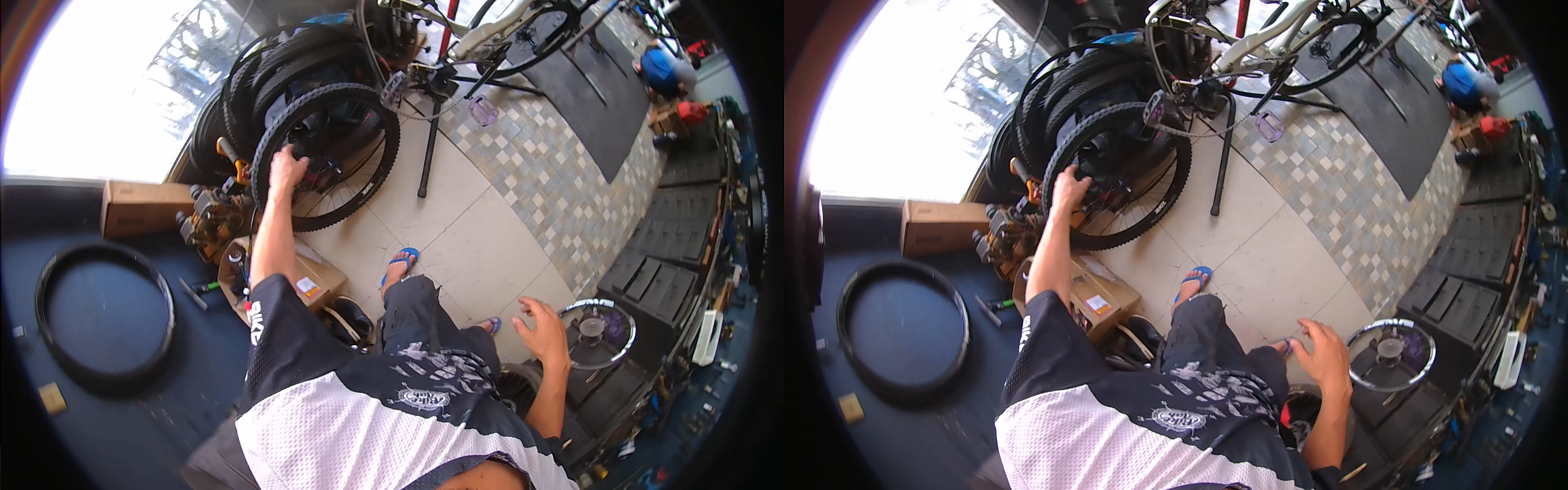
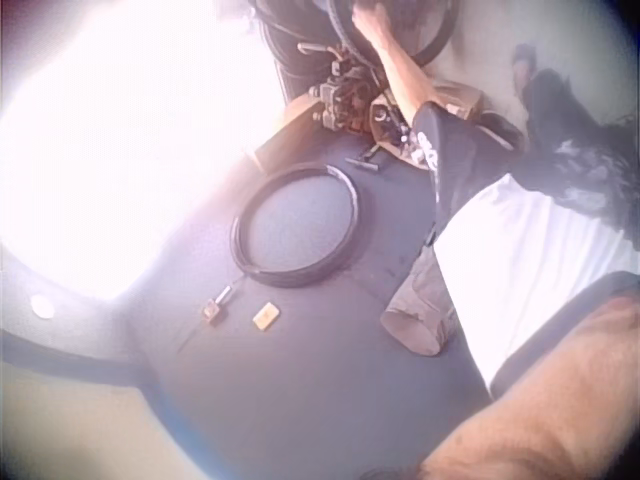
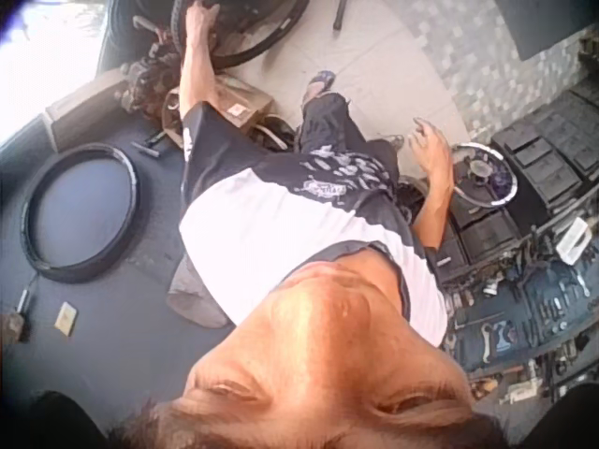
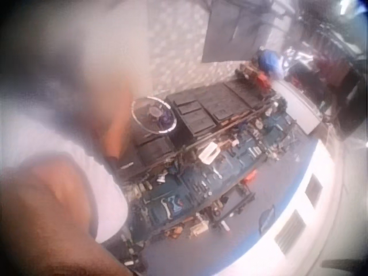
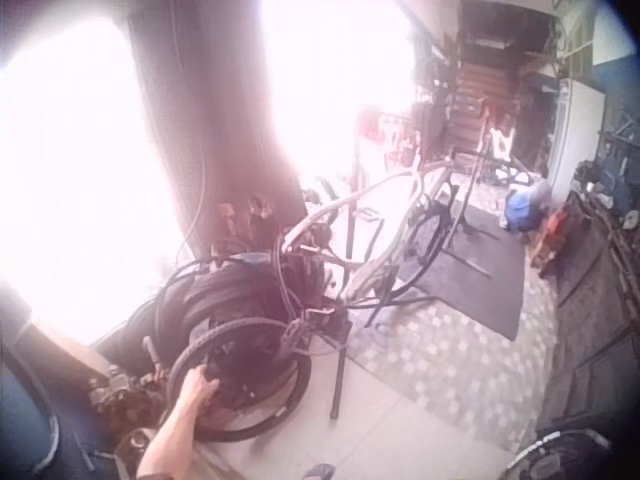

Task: The person disassembles a bicycle hub, removes the retaining ring with pliers, and inspects the internal components. They then reassemble the hub and install it onto a bicycle wheel.

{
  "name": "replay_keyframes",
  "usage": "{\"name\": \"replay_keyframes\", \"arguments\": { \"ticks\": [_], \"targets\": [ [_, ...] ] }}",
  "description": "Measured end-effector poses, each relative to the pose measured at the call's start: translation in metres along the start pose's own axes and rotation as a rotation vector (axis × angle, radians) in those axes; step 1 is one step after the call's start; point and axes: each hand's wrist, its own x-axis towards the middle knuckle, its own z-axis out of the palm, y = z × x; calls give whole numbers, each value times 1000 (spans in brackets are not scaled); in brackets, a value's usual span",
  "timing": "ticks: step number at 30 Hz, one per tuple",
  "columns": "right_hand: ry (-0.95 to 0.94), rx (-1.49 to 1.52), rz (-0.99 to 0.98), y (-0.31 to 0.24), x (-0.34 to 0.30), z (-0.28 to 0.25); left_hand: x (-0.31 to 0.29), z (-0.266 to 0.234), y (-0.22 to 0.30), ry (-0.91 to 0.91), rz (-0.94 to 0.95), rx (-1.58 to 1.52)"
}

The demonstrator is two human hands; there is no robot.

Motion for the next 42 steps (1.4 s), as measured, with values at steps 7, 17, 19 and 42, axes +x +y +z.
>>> {"name": "replay_keyframes", "arguments": {
  "ticks": [7,17,19,42],
  "targets": [
    [-52,-203,302,-36,-23,16,139,-5,-59,-114,-80,108],
    [-11,-24,479,-64,-40,23,140,19,-86,-216,-192,121],
    [13,-1,507,-61,-57,34,136,6,-64,-227,-176,233],
    [266,353,850,94,-249,150,-219,64,232,-413,652,181]
  ]
}}
